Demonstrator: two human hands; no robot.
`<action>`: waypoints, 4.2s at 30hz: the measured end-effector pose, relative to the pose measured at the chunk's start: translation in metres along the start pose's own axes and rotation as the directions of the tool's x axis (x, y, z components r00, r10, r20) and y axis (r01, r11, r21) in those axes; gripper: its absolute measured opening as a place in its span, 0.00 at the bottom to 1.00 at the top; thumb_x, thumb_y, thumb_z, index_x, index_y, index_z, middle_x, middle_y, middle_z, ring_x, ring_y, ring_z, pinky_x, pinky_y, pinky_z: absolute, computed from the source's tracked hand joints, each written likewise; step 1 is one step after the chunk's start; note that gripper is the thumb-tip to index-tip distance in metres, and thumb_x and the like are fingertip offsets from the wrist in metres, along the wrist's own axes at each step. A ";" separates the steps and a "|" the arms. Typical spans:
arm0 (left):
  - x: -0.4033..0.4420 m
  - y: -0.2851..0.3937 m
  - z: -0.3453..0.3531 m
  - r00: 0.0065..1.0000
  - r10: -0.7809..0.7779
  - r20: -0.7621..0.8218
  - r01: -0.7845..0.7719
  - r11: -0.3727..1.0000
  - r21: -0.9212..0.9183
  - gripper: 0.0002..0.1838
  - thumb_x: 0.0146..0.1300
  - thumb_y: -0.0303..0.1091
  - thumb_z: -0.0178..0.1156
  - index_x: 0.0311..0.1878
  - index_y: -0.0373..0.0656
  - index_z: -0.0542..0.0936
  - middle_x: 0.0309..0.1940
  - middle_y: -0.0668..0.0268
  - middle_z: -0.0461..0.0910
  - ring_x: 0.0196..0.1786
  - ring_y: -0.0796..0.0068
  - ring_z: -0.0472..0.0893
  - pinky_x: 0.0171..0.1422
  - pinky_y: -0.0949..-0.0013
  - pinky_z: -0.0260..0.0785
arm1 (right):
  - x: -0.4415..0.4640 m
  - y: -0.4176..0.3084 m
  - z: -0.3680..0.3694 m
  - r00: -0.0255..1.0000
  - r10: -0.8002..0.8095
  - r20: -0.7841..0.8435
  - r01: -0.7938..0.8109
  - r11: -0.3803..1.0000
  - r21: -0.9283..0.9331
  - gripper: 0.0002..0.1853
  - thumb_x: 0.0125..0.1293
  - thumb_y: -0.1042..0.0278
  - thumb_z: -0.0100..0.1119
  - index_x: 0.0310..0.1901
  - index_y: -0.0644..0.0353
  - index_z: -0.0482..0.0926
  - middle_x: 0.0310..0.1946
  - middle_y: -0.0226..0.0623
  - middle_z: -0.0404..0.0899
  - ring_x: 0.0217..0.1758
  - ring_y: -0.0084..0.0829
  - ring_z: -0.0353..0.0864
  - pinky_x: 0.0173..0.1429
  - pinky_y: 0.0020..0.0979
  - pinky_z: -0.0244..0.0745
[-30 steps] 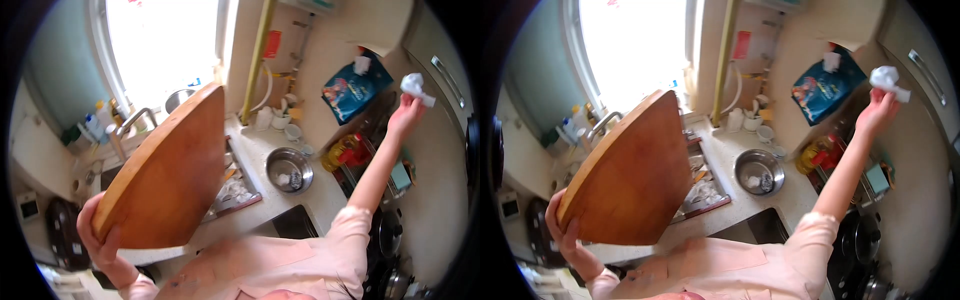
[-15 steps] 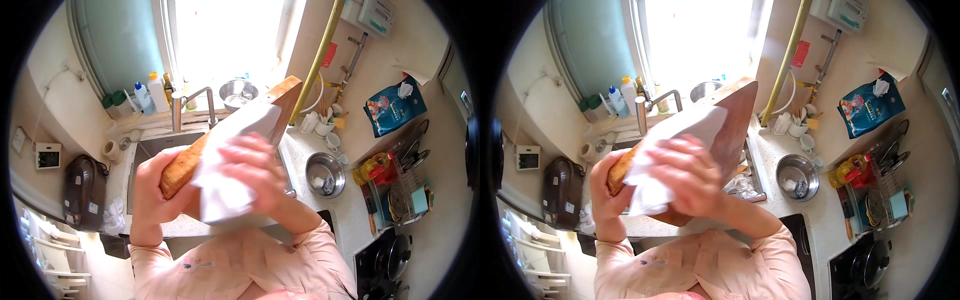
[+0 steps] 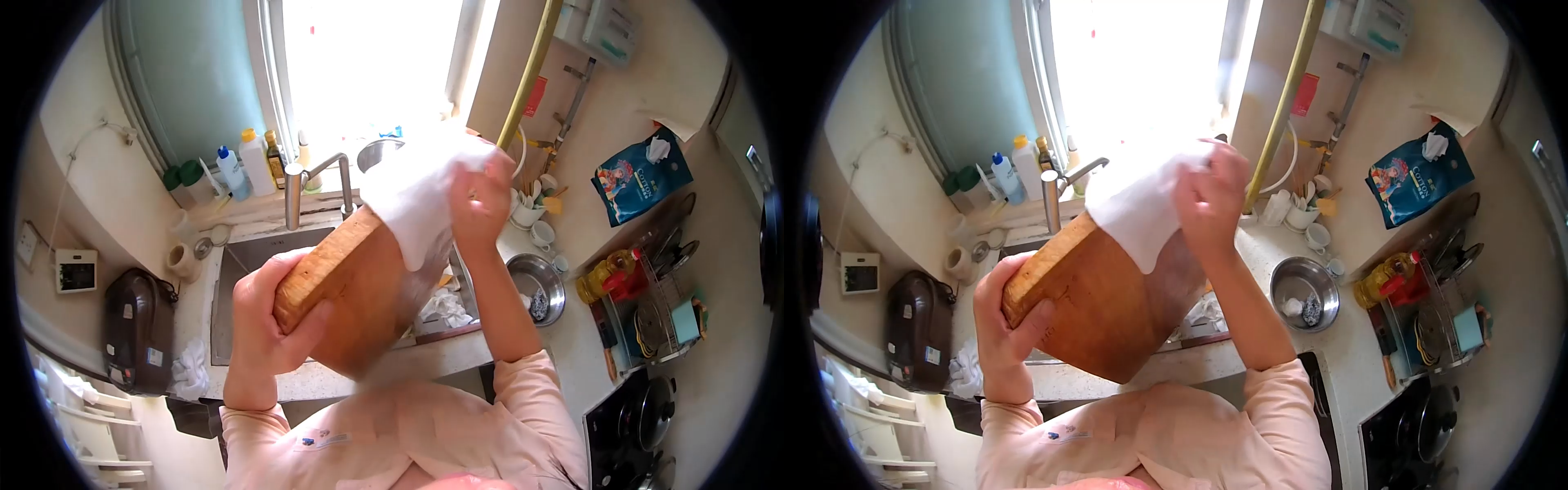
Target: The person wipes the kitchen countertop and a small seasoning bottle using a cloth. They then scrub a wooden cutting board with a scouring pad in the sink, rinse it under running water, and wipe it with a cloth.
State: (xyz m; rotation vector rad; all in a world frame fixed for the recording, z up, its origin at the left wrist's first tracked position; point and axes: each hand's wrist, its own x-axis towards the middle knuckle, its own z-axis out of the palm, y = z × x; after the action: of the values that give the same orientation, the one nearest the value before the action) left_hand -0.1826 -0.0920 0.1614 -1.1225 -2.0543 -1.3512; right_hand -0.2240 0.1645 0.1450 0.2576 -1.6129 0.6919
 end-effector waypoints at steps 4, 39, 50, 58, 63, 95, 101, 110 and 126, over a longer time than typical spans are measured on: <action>0.001 0.002 -0.004 0.999 -0.041 0.013 0.041 0.998 0.039 0.21 0.41 0.28 0.61 0.43 0.34 0.74 0.30 0.55 0.78 0.32 0.61 0.80 0.38 0.71 0.70 | -0.002 -0.002 -0.018 0.833 0.470 -0.290 -0.381 0.869 0.314 0.06 0.63 0.74 0.50 0.39 0.67 0.68 0.35 0.37 0.72 0.41 0.27 0.71 0.46 0.29 0.67; 0.000 0.014 0.006 0.999 0.026 0.028 -0.026 1.000 0.004 0.21 0.42 0.28 0.61 0.43 0.34 0.74 0.29 0.54 0.78 0.30 0.59 0.80 0.36 0.70 0.70 | 0.042 0.070 -0.027 0.892 0.415 0.179 -0.390 0.907 -0.159 0.08 0.58 0.71 0.56 0.32 0.67 0.80 0.32 0.44 0.79 0.35 0.30 0.78 0.42 0.25 0.70; -0.004 0.007 0.004 1.000 0.010 0.008 -0.010 1.000 0.005 0.21 0.40 0.31 0.65 0.40 0.37 0.74 0.28 0.56 0.78 0.28 0.59 0.79 0.33 0.69 0.70 | -0.011 -0.096 -0.014 0.975 0.021 0.220 -0.067 0.976 0.205 0.15 0.47 0.77 0.64 0.40 0.59 0.79 0.37 0.40 0.75 0.35 0.31 0.76 0.38 0.27 0.73; -0.008 0.010 0.005 0.991 0.032 0.131 -0.024 0.997 -0.069 0.32 0.36 0.34 0.68 0.49 0.41 0.70 0.30 0.57 0.77 0.31 0.54 0.78 0.34 0.65 0.71 | -0.058 -0.131 -0.024 0.922 -0.214 0.324 0.027 0.868 0.496 0.11 0.47 0.80 0.62 0.35 0.60 0.79 0.33 0.38 0.70 0.29 0.28 0.71 0.30 0.26 0.68; 0.003 0.017 -0.004 0.985 -0.079 0.155 0.096 0.989 -0.109 0.33 0.42 0.37 0.68 0.54 0.41 0.68 0.28 0.58 0.76 0.29 0.61 0.77 0.36 0.68 0.69 | -0.120 -0.090 -0.043 0.788 0.026 0.614 -0.287 0.899 0.330 0.11 0.50 0.78 0.62 0.37 0.59 0.77 0.32 0.38 0.71 0.30 0.32 0.74 0.28 0.28 0.70; 0.048 0.048 0.012 0.857 -0.214 0.468 0.115 0.966 0.231 0.18 0.54 0.25 0.53 0.49 0.38 0.65 0.30 0.53 0.73 0.32 0.55 0.71 0.42 0.69 0.64 | -0.050 0.074 -0.011 0.958 0.279 -0.065 -0.274 0.959 0.067 0.13 0.62 0.62 0.52 0.40 0.64 0.70 0.33 0.47 0.69 0.38 0.41 0.71 0.44 0.34 0.66; 0.045 0.050 0.015 0.884 -0.151 0.442 0.060 0.975 0.213 0.19 0.53 0.26 0.54 0.49 0.38 0.65 0.30 0.54 0.72 0.32 0.57 0.71 0.41 0.69 0.64 | -0.114 0.111 0.005 0.934 0.356 -0.025 -0.356 0.934 -0.016 0.08 0.64 0.69 0.45 0.39 0.65 0.66 0.35 0.50 0.64 0.40 0.48 0.65 0.46 0.40 0.62; 0.044 0.047 0.011 0.828 -0.323 0.457 0.305 0.945 0.116 0.18 0.56 0.28 0.52 0.50 0.36 0.66 0.39 0.63 0.69 0.45 0.77 0.66 0.54 0.77 0.56 | -0.174 0.124 -0.059 0.613 0.641 0.462 -0.435 0.762 -0.480 0.13 0.56 0.66 0.56 0.40 0.60 0.67 0.32 0.50 0.77 0.37 0.53 0.76 0.38 0.45 0.71; 0.042 0.038 0.010 0.883 -0.190 0.429 0.140 0.979 0.147 0.19 0.54 0.28 0.54 0.49 0.39 0.65 0.31 0.52 0.74 0.35 0.55 0.73 0.43 0.68 0.64 | -0.069 0.058 0.002 0.936 0.350 -0.037 -0.348 0.936 0.055 0.19 0.59 0.75 0.50 0.53 0.60 0.70 0.48 0.46 0.66 0.49 0.42 0.70 0.52 0.34 0.67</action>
State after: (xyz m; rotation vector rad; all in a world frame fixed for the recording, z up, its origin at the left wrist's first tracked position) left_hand -0.1745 -0.0589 0.2077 -1.3232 -2.5673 -1.1076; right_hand -0.2454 0.1942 0.0627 -0.0153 -1.6152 1.0017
